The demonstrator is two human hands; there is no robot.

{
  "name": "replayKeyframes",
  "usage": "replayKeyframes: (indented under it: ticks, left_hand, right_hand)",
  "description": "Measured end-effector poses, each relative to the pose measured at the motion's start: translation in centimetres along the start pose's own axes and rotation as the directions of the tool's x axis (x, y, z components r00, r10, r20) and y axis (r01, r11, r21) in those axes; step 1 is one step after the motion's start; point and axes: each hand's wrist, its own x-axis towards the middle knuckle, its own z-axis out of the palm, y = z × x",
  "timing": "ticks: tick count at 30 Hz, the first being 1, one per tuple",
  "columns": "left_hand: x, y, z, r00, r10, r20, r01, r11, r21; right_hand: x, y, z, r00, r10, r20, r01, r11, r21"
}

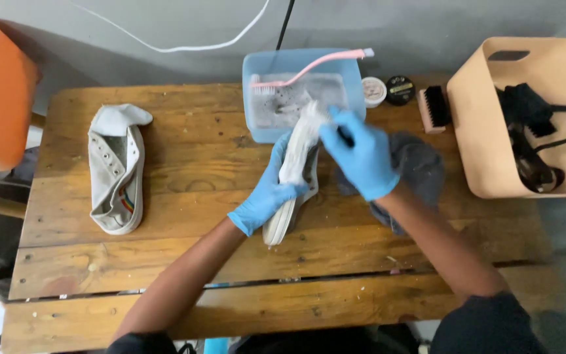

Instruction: Scrubbing the upper and sole of a white sneaker using a brush, soapy water, and a cloth.

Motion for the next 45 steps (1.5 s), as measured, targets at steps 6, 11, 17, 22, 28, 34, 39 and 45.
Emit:
replayKeyframes:
  ticks: [6,11,17,22,28,34,39,45]
  left_hand:
    - [1.0,-1.0,0.1,0.999,0.040,-0.003,-0.040,0.998,0.051]
    - [0.2,-1.0,0.2,0.996,0.087,0.002,-0.087,0.996,0.006]
    - [-0.6,-0.6,1.0,0.997,0.082,-0.003,-0.082,0.997,-0.011]
    - [-0.5,0.7,1.3,0.993,0.117,0.003,-0.118,0.993,0.013]
    - [-0.9,-2.2,0.0,0.990,0.142,0.018,-0.142,0.990,-0.001]
    - [-1.0,-3.5,0.1,0.985,0.170,0.020,-0.170,0.985,-0.027]
    - [-1.5,-1.1,1.4,0.996,0.088,0.007,-0.088,0.995,-0.047]
    - [-2.3,2.4,2.8,1.000,0.014,-0.025,-0.014,1.000,-0.009]
  right_hand:
    - [-0.9,-2.2,-0.8,0.995,-0.093,0.018,0.094,0.994,-0.047]
    - [-1.1,0.6,-0.9,0.957,-0.281,-0.068,0.269,0.952,-0.144]
    - [-0.6,0.1,-2.0,0.934,-0.357,-0.021,0.350,0.925,-0.150]
    - [-0.5,-1.2,-2.4,0.821,-0.565,0.082,0.570,0.806,-0.158]
    - [-2.0,-0.4,-1.7,0.736,-0.672,0.084,0.674,0.713,-0.194]
    - [-1.5,0.4,-2.3,0.719,-0.688,0.096,0.694,0.704,-0.152]
    - [-1.6,0.9,-2.1,0.901,-0.429,0.068,0.434,0.898,-0.078]
    - [-2.9,2.4,-0.5,0.914,-0.404,-0.037,0.398,0.910,-0.112]
